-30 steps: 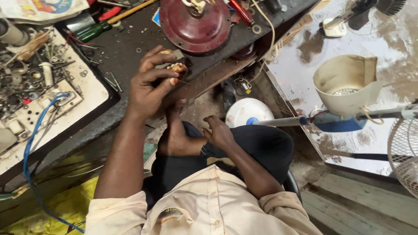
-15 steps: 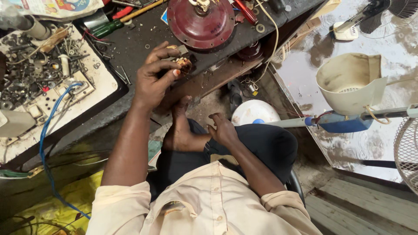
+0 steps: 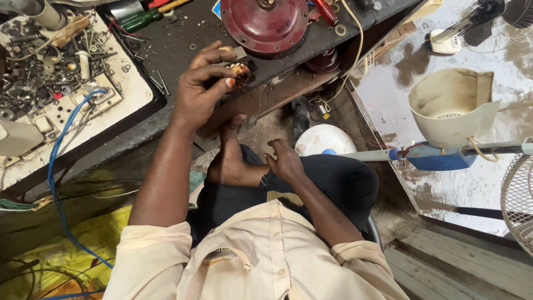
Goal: The person sits at a cluttered workbench and manipulates a small electrical component, possibly a transformer, using their hands. They handle a blue wire, stripping and twisting it, and appear to be making connections to the component.
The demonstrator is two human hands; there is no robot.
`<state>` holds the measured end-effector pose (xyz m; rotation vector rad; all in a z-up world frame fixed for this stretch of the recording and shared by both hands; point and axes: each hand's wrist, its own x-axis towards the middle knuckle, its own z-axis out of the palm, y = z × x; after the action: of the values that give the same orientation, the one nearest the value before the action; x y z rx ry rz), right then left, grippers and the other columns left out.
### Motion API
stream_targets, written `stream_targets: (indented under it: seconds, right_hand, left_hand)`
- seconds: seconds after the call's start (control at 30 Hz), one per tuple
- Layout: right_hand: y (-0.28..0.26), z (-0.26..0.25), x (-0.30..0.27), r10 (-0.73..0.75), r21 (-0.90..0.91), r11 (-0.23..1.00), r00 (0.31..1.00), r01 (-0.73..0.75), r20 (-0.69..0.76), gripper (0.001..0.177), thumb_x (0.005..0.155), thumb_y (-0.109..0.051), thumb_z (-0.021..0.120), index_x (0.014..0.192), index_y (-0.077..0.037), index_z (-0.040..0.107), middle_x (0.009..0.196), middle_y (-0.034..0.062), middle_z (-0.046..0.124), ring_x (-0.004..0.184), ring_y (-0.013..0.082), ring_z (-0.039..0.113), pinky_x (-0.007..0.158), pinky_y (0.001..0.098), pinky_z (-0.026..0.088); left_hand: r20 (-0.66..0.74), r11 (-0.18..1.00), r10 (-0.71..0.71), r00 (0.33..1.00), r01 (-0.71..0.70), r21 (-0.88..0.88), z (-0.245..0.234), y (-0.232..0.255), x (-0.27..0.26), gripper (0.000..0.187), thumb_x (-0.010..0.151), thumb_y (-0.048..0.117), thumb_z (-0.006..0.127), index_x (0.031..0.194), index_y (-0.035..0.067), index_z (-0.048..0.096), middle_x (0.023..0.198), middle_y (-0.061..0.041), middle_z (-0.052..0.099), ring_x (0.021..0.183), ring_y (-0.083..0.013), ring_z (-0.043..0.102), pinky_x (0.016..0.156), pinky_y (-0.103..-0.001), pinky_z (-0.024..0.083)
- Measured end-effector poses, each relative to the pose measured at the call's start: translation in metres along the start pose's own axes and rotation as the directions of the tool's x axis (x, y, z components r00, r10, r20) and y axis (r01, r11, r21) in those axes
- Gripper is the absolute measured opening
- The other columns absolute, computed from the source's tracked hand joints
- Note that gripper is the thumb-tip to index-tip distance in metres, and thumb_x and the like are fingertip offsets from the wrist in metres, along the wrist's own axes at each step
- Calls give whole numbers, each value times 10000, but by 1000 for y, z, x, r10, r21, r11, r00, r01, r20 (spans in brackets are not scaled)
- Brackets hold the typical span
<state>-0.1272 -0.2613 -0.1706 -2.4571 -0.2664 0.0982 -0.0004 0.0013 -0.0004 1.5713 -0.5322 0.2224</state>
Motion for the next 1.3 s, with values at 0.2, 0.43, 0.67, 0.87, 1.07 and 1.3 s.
stream_targets:
  seconds: [0.2, 0.43, 0.67, 0.87, 1.07, 1.3]
  right_hand:
    - [-4, -1, -1, 31, -1, 1000, 999, -31, 28, 381, 879, -185, 738, 1226, -65, 635, 1190, 148, 639, 925, 308, 700, 782, 440, 560]
    - [-3, 5, 4, 45, -20, 999, 998, -44, 36, 381, 871, -203, 749, 1214, -76, 641, 1176, 153, 641, 929, 313, 694, 798, 440, 555]
    - [0, 7, 3, 30, -20, 999, 999, -30, 14, 390, 864, -198, 748, 1221, -80, 641, 1180, 149, 646, 917, 312, 697, 806, 438, 556]
    - [-2, 5, 3, 44, -39, 998, 999, -44, 16, 394, 861, -204, 752, 1221, -83, 646, 1149, 149, 647, 900, 313, 694, 784, 448, 551]
    - [-2, 7, 6, 62, -13, 998, 998, -62, -11, 400, 859, -222, 766, 1211, -71, 651, 1121, 137, 663, 905, 300, 704, 783, 434, 558]
    - [-15, 83, 31, 89, 466, 879, 995, -100, 45, 618, 900, -353, 790, 1340, 2, 539, 1300, 204, 577, 1123, 299, 652, 916, 426, 578]
  left_hand:
    - [4, 1000, 14, 1000, -14, 16, -1, -2, 0, 116, 946, 48, 769, 1051, 99, 774, 1370, -52, 670, 1530, -335, 417, 1294, -516, 323]
    - [9, 1000, 4, 1000, -4, -9, -3, 1, -2, 125, 941, 30, 758, 1049, 92, 773, 1361, -41, 668, 1540, -333, 399, 1297, -514, 311]
    - [11, 999, 29, 1000, -29, 37, -2, 1, 0, 117, 938, 30, 761, 1038, 87, 773, 1351, -42, 673, 1523, -332, 425, 1283, -511, 331]
    - [13, 999, 32, 999, -33, 36, -2, 0, 1, 129, 918, 25, 760, 1030, 88, 771, 1346, -50, 671, 1511, -335, 440, 1281, -510, 332]
    - [9, 999, 10, 1000, -11, 42, -2, 4, 1, 125, 919, 55, 765, 1040, 81, 777, 1341, -53, 679, 1515, -342, 428, 1270, -513, 327]
    - [14, 997, 15, 1000, -16, 69, -4, -5, -3, 100, 956, 82, 769, 1054, 98, 777, 1380, -50, 655, 1533, -335, 412, 1279, -519, 336]
